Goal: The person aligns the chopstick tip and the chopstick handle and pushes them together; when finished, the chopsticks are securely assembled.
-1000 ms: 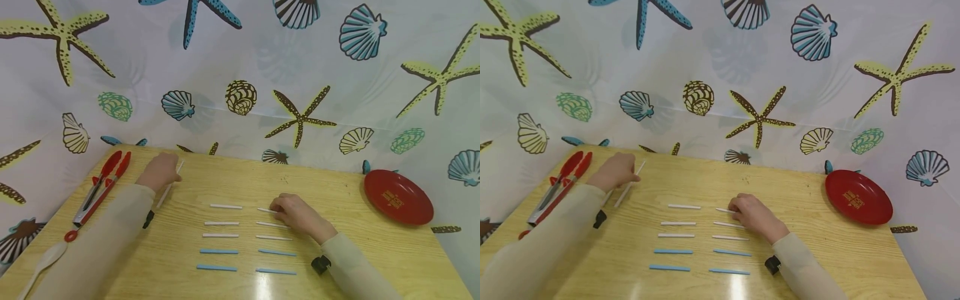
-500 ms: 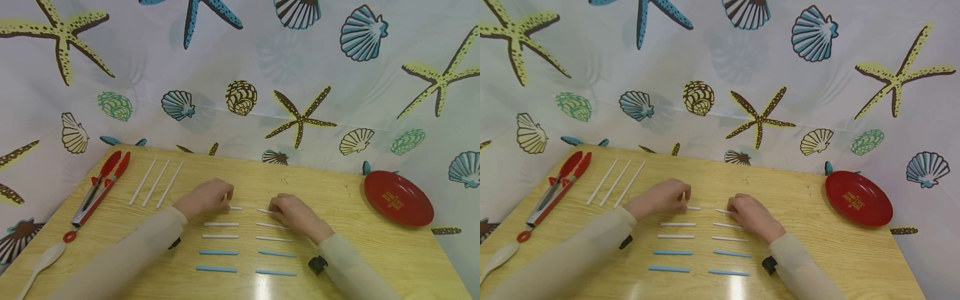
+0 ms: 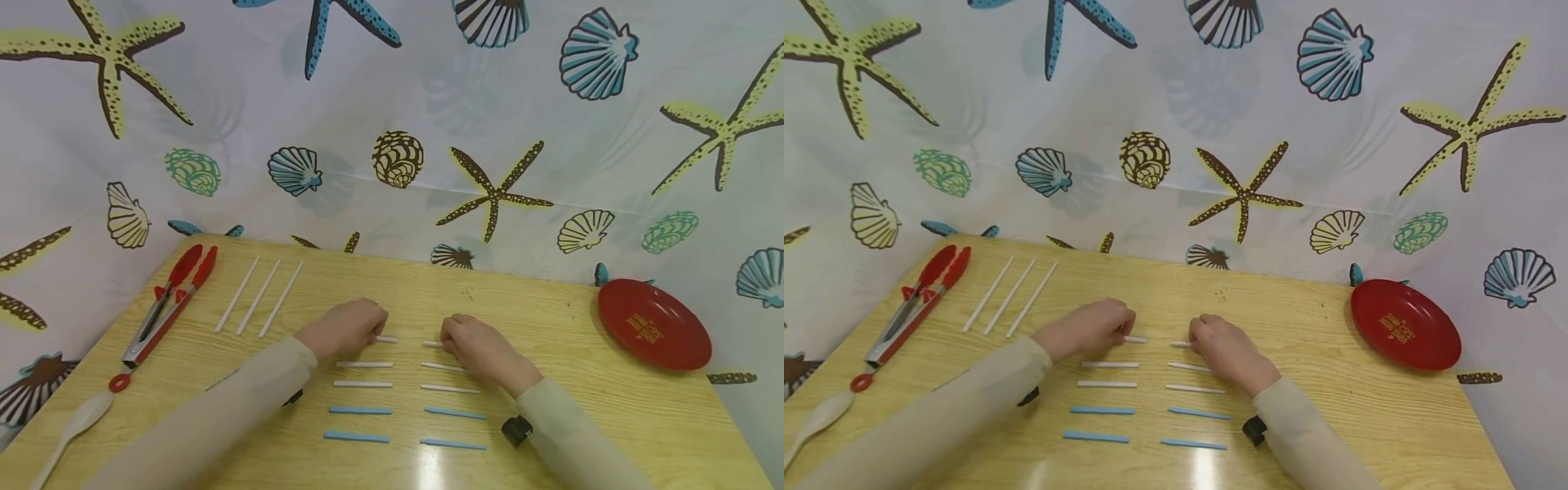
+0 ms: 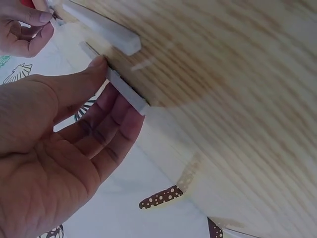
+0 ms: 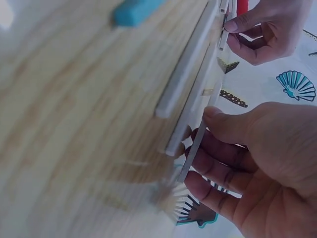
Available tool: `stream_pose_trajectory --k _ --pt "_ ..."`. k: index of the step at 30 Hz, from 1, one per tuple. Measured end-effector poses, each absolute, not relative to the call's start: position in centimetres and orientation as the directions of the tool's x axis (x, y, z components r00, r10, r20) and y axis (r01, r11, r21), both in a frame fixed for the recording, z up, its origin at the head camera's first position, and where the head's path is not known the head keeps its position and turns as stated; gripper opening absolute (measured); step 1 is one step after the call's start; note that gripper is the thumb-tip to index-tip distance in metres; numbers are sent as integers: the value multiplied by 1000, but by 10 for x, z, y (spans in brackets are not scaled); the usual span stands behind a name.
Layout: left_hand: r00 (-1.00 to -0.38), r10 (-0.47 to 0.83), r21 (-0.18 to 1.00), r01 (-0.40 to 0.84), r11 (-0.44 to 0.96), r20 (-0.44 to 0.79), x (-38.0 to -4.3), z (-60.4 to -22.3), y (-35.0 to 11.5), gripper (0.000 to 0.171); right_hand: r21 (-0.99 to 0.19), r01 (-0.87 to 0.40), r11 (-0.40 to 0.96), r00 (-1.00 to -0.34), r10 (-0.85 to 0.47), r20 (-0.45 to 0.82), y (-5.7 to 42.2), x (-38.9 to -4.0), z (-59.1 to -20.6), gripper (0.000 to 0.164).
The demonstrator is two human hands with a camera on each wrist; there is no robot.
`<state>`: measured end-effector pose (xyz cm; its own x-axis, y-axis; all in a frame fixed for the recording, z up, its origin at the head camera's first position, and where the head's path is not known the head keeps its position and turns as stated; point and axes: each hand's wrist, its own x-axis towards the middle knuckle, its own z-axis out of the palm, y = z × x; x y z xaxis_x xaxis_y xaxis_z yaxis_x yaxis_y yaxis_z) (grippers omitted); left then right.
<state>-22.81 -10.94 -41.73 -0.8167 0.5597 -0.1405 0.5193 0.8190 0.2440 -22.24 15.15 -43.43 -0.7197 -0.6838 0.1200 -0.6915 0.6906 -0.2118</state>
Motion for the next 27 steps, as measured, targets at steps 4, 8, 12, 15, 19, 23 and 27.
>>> stream_pose_trajectory --k 4,8,12,15,19,23,27 --pt "-815 561 222 526 821 -145 -227 -414 -110 14 -218 -661 718 -747 -655 109 152 -223 -430 7" --pt "-812 575 232 543 807 -103 -227 -405 -110 8 -209 -660 722 -750 -650 121 154 -222 -424 11" --pt "-813 580 213 559 802 -52 -225 -393 -108 20 -206 -675 708 -737 -656 160 155 -221 -416 19" --pt "-814 581 153 576 803 16 -221 -383 -106 21 -193 -697 690 -716 -663 216 156 -219 -407 20" --pt "-790 592 79 608 790 159 -212 -371 -100 20 -155 -744 650 -659 -675 331 157 -215 -391 23" --pt "-738 605 72 650 757 298 -203 -359 -97 18 -137 -790 597 -591 -684 428 157 -211 -378 21" --pt "-706 604 92 675 732 370 -196 -353 -97 17 -130 -816 564 -550 -686 476 156 -210 -373 20"
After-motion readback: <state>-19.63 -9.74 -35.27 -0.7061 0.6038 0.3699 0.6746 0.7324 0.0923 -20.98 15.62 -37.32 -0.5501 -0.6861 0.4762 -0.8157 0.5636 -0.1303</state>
